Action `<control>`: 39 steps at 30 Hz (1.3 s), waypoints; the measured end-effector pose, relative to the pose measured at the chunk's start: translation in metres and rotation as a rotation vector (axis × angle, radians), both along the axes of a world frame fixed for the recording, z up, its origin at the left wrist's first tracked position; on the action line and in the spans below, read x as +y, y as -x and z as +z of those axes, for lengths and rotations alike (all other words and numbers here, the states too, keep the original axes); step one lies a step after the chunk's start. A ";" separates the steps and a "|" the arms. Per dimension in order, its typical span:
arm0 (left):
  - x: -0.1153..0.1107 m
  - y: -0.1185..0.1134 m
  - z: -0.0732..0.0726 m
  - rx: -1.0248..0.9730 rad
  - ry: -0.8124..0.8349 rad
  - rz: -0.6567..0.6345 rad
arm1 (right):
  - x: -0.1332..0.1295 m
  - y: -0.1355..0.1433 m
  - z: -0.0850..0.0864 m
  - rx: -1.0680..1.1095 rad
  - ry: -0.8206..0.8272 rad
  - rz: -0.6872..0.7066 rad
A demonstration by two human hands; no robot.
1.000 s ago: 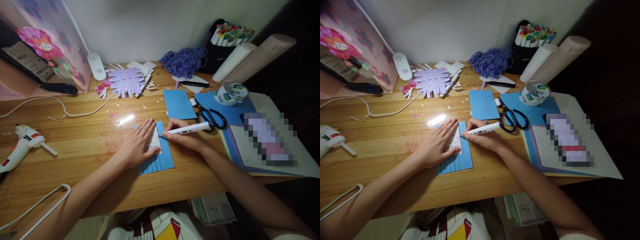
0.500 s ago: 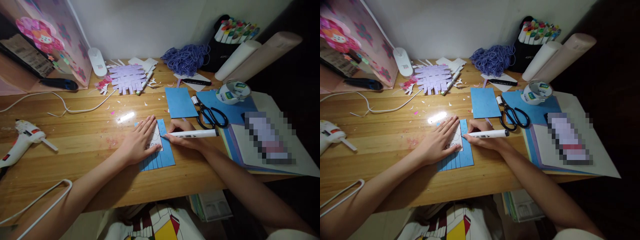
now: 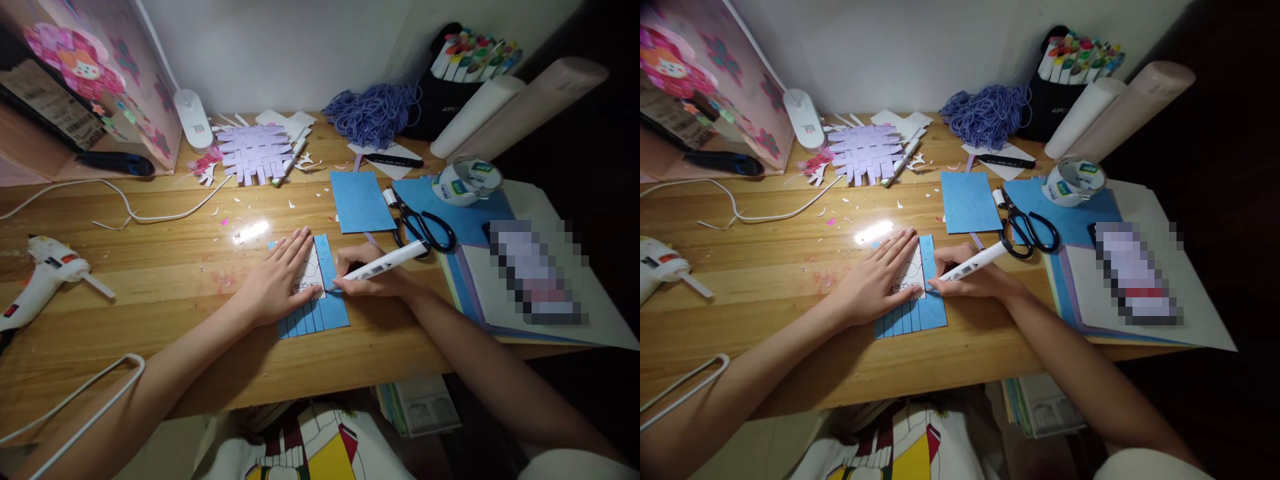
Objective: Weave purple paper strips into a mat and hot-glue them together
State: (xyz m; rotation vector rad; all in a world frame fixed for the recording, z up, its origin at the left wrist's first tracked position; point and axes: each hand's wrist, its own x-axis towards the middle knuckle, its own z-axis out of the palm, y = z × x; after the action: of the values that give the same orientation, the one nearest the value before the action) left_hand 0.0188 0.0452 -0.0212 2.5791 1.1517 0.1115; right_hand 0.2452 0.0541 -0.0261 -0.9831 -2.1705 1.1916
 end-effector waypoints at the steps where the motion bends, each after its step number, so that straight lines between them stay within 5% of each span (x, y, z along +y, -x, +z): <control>1: 0.000 0.000 0.000 0.003 -0.002 0.000 | 0.000 0.000 0.000 -0.001 0.003 0.004; 7: 0.000 -0.001 0.000 0.019 -0.025 -0.003 | 0.000 -0.001 0.000 0.065 0.042 0.000; 17: -0.021 0.004 0.002 0.063 -0.026 0.005 | 0.005 0.003 -0.004 0.326 0.181 -0.294; 25: -0.057 -0.005 0.009 0.176 -0.030 -0.011 | 0.005 0.002 -0.002 0.337 0.182 -0.298; 39: -0.052 -0.005 0.009 0.171 -0.029 -0.046 | -0.005 0.008 0.001 0.236 0.167 -0.316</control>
State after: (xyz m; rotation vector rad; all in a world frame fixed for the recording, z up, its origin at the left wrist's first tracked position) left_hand 0.0241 -0.0069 -0.0119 2.6821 1.1552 -0.1052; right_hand 0.2368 0.0493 -0.0253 -1.1411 -1.6834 1.2750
